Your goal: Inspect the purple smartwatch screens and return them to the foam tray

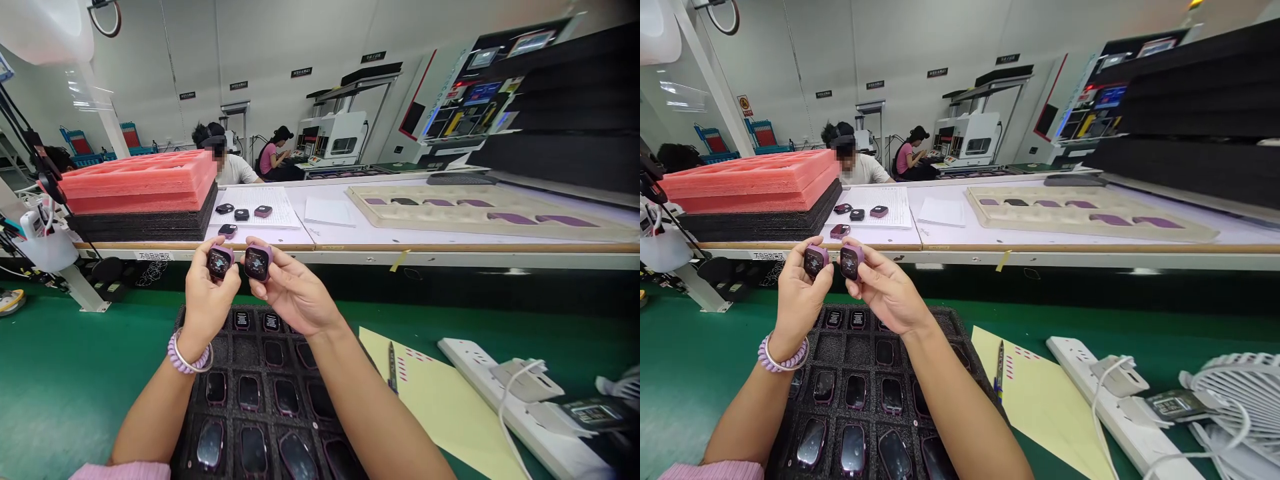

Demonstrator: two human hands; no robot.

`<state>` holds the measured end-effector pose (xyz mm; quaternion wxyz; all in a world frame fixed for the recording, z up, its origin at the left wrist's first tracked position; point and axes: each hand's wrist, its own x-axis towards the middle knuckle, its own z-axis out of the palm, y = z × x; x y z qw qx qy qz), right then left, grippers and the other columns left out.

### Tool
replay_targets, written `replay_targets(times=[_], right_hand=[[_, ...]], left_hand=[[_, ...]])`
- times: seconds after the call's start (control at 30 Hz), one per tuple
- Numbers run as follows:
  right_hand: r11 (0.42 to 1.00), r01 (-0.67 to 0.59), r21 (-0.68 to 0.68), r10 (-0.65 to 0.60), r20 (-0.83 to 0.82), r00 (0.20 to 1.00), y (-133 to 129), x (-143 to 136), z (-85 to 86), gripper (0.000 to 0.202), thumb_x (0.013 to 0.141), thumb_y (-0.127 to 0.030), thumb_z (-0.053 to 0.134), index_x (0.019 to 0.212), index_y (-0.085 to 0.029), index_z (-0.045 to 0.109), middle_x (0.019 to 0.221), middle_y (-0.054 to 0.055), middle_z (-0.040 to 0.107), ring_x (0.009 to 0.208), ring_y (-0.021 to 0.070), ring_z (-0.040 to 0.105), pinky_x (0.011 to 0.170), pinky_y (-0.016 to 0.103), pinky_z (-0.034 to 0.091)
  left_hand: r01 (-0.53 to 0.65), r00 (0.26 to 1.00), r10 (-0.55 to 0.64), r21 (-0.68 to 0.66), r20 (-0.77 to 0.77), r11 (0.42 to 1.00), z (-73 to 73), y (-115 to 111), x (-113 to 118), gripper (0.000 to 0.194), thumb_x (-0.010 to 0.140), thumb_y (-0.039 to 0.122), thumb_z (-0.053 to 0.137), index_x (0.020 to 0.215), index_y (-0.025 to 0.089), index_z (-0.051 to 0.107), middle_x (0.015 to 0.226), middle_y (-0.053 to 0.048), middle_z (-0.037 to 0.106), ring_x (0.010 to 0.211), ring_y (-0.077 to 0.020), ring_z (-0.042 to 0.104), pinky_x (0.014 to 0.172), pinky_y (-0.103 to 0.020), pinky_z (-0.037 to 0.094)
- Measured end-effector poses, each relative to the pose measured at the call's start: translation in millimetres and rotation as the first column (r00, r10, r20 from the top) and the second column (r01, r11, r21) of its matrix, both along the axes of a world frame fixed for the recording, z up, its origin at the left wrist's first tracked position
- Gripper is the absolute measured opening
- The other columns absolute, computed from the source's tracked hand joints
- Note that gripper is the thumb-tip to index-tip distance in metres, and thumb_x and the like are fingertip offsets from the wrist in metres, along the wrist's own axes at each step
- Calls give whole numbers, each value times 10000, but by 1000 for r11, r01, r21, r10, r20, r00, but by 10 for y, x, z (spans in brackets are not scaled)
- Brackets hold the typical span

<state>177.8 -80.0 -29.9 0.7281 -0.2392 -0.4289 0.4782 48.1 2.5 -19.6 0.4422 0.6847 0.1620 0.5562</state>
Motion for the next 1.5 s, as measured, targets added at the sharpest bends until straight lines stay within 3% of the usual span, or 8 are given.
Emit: replay_targets(times=[0.23, 0.4, 0.77, 1.03, 1.5], right_hand=[[1000, 23, -5, -23, -3, 1000, -2, -9, -16, 410, 833, -333, 864, 1216, -257, 740, 1054, 47, 660, 678, 123, 516, 616, 255, 475], [998, 56, -28, -56, 3, 998, -19, 10, 5, 433, 824, -324, 841, 1232, -250, 716, 1067, 60, 657, 669, 142, 498, 628, 294, 477], [999, 47, -21, -47, 8, 999, -31, 7, 12, 411, 826, -342, 848, 1206, -248, 722, 1025, 50, 637, 668, 137, 494, 618, 280, 447], [999, 36, -8, -36, 10, 999, -37, 0, 13, 410, 820, -342, 858, 1200, -261, 729, 1032, 51, 640, 663, 135, 496, 620, 280, 454], [999, 34, -27, -34, 3, 999, -43, -8, 25, 460, 792, -359, 875, 1210, -253, 717, 1042, 55, 645, 665, 144, 483, 626, 290, 445]], left_hand=[[-35, 999, 37, 34, -39, 999, -5, -2, -1, 404, 813, 251, 656, 1206, 173, 601, 931, -28, 620, 774, -131, 594, 711, -226, 510], [10, 1000, -10, 13, -11, 1000, -14, 3, 17, 418, 825, 251, 656, 1230, 180, 584, 985, -44, 626, 844, -148, 616, 738, -233, 521], [13, 999, -13, 6, -52, 1000, -13, -11, 15, 404, 823, 257, 645, 1212, 175, 579, 929, -28, 607, 745, -129, 561, 672, -227, 485], [21, 997, -22, -8, -80, 1000, -7, -16, 13, 405, 816, 299, 651, 1192, 173, 571, 932, -30, 591, 812, -154, 598, 742, -253, 506], [76, 996, -78, -43, -42, 996, -8, -23, 25, 415, 825, 290, 652, 1214, 176, 568, 923, -28, 599, 799, -149, 614, 703, -241, 512]])
